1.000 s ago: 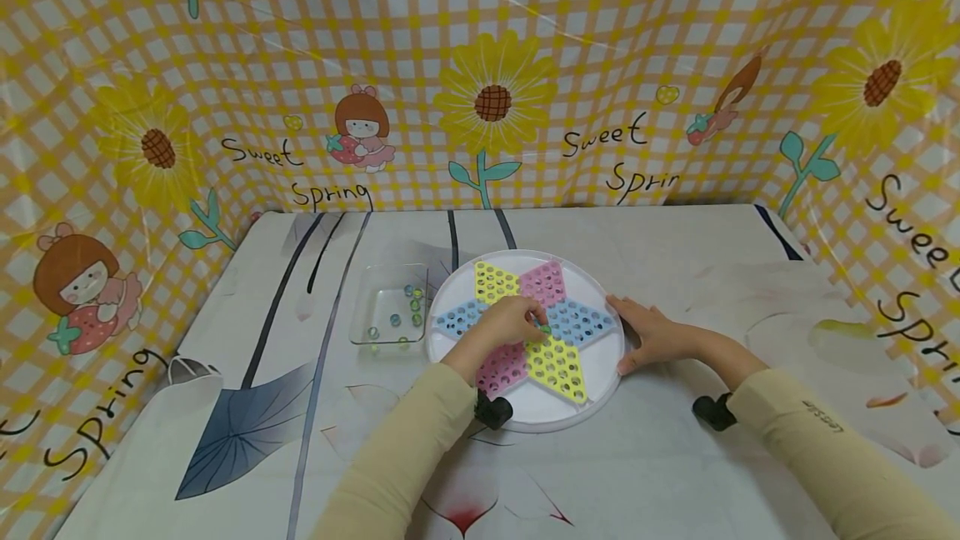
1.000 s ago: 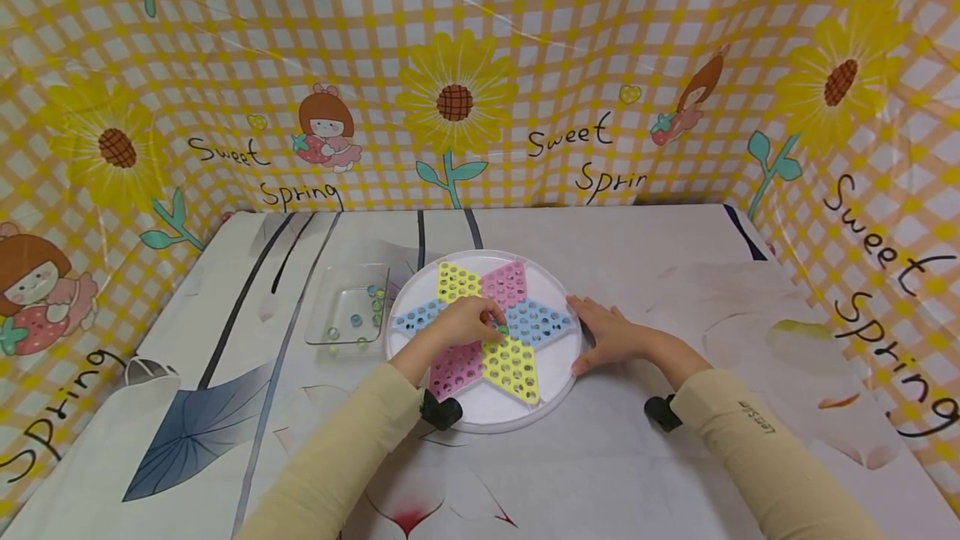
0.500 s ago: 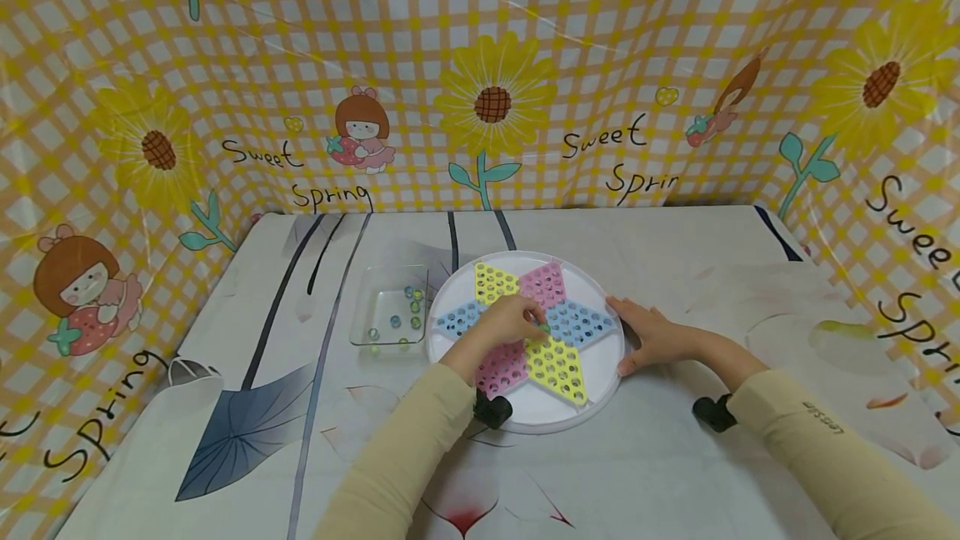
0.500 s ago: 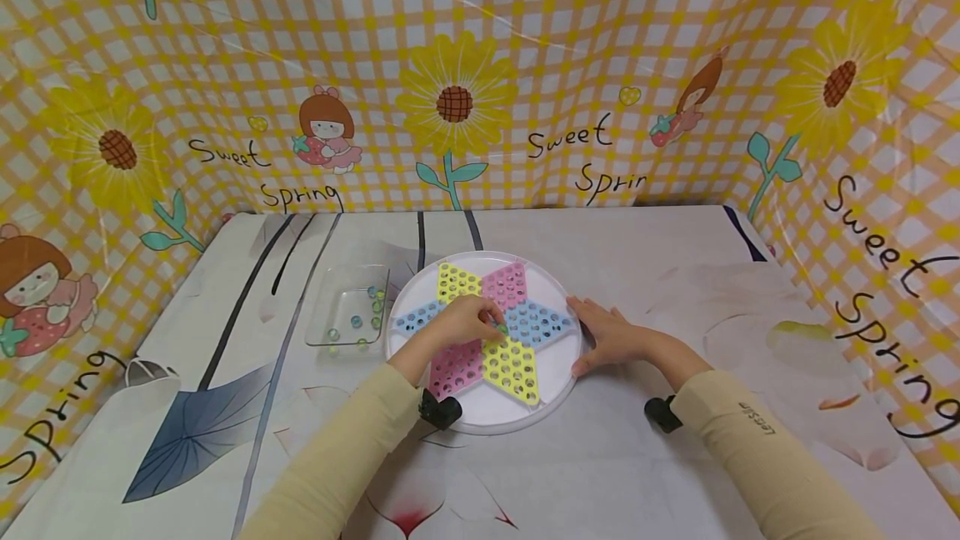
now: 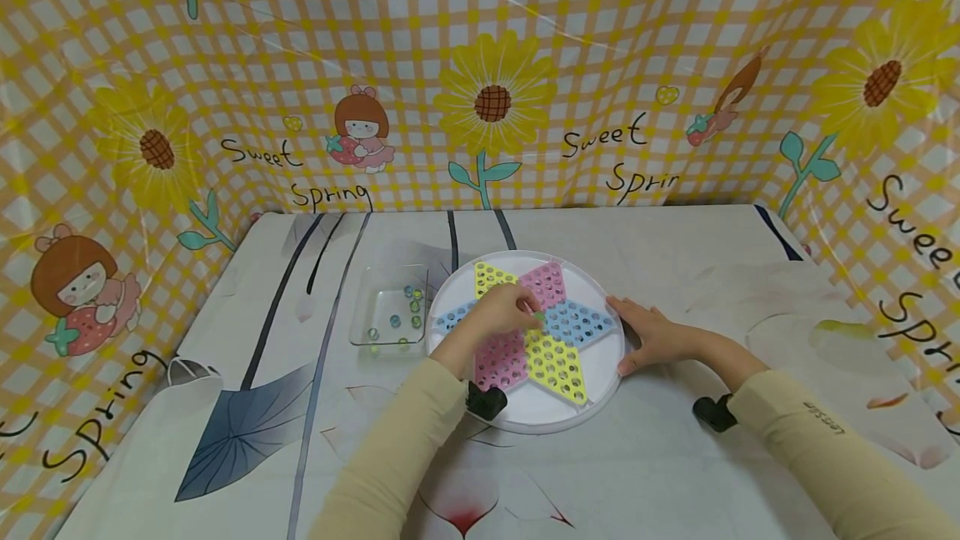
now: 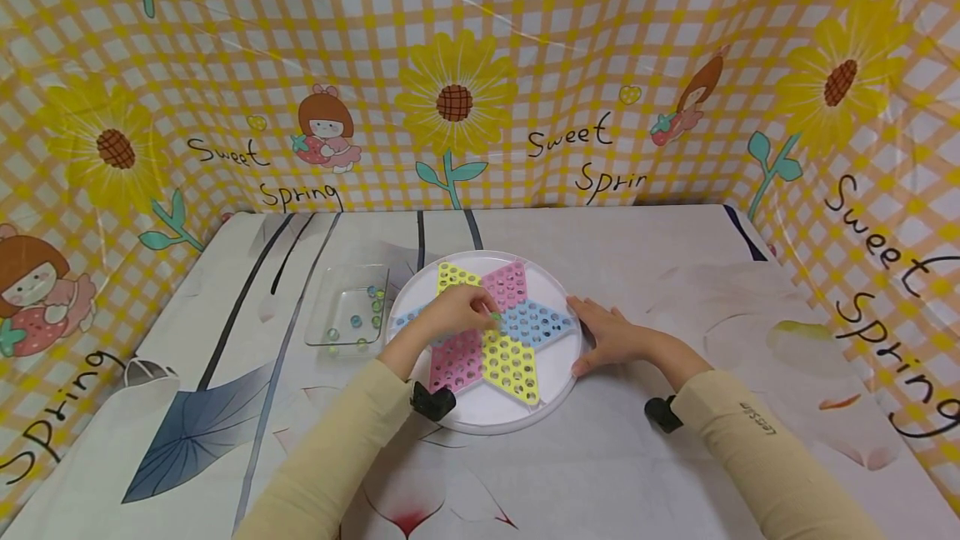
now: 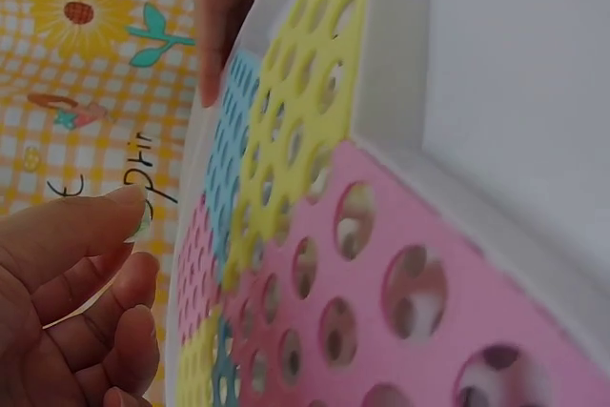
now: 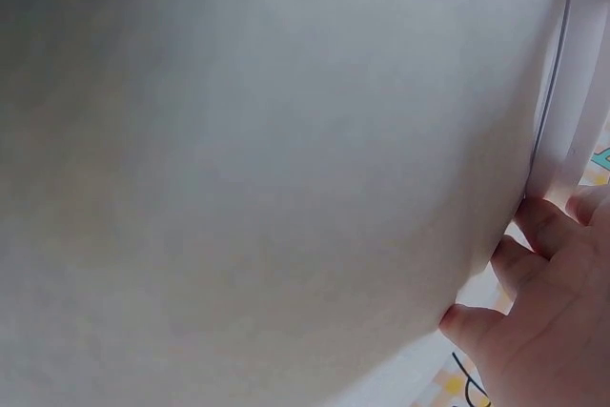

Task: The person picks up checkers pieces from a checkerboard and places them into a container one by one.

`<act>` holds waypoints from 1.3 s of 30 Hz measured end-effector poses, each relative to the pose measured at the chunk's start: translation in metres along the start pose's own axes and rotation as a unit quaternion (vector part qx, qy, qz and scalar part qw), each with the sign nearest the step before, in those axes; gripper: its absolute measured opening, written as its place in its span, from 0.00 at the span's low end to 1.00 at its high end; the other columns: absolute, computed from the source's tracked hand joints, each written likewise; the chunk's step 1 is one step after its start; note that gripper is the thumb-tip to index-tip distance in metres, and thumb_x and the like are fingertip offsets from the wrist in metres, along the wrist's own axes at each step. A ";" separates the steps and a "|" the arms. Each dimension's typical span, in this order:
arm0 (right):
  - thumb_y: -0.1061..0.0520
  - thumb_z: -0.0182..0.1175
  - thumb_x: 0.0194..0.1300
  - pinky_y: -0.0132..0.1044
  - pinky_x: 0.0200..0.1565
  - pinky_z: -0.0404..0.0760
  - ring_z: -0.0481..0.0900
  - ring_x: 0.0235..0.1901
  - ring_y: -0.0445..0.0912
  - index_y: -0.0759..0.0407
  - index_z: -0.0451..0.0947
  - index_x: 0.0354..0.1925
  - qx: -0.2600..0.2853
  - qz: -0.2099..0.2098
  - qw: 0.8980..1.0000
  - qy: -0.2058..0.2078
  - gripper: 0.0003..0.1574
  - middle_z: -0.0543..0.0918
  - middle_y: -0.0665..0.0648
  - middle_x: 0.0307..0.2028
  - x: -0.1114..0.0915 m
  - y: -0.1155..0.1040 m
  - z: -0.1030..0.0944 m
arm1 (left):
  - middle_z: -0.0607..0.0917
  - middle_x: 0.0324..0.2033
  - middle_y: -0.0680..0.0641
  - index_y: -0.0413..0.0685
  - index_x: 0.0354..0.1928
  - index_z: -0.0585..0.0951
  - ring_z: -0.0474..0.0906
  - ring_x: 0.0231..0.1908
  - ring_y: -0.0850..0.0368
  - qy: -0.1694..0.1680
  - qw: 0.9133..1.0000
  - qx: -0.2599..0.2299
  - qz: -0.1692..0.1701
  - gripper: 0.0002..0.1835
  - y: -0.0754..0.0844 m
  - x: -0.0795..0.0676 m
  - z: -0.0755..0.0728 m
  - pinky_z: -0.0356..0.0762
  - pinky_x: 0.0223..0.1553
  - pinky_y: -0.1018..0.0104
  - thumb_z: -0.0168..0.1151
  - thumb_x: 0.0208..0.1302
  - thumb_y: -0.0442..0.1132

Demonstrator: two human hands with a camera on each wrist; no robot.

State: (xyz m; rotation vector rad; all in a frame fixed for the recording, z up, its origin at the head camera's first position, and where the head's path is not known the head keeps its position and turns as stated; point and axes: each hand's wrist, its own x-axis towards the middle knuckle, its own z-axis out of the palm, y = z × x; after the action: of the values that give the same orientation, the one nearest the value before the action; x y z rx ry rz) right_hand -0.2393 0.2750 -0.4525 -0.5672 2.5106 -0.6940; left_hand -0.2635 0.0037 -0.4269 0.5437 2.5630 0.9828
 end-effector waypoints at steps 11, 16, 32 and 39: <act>0.41 0.70 0.44 0.68 0.58 0.31 0.34 0.65 0.71 0.74 0.35 0.67 0.000 -0.001 1.000 -0.004 0.73 0.41 0.77 0.67 0.000 0.001 -0.001 | 0.78 0.29 0.51 0.47 0.39 0.80 0.72 0.28 0.60 0.019 0.999 -0.026 0.020 0.10 -0.018 -0.012 -0.032 0.70 0.30 0.70 0.63 0.57 0.42; 0.40 0.70 0.44 0.68 0.58 0.31 0.34 0.65 0.71 0.74 0.35 0.67 -0.002 0.000 1.000 -0.002 0.74 0.40 0.77 0.67 0.001 0.003 -0.001 | 0.77 0.30 0.49 0.45 0.41 0.79 0.71 0.29 0.58 0.032 0.999 -0.031 0.012 0.12 -0.023 -0.018 -0.047 0.69 0.30 0.69 0.63 0.57 0.42; 0.39 0.70 0.42 0.67 0.59 0.31 0.34 0.65 0.70 0.73 0.36 0.67 -0.002 0.014 1.000 0.000 0.74 0.41 0.76 0.67 0.001 0.001 0.001 | 0.78 0.33 0.46 0.43 0.44 0.78 0.73 0.32 0.55 0.086 0.993 -0.065 -0.045 0.14 -0.049 -0.042 -0.085 0.73 0.34 0.66 0.62 0.58 0.43; 0.39 0.70 0.43 0.68 0.58 0.31 0.35 0.65 0.71 0.73 0.36 0.67 0.000 0.012 1.000 -0.001 0.74 0.41 0.76 0.67 0.001 -0.001 0.001 | 0.80 0.37 0.44 0.43 0.44 0.78 0.75 0.36 0.53 0.116 0.990 -0.055 -0.066 0.15 -0.063 -0.051 -0.098 0.74 0.36 0.64 0.61 0.58 0.43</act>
State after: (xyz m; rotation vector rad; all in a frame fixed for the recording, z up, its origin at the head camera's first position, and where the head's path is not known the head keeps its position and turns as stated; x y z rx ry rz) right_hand -0.2394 0.2739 -0.4527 -0.5376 2.5113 -0.6835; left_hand -0.2769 -0.1182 -0.3931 0.2375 2.6830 1.1931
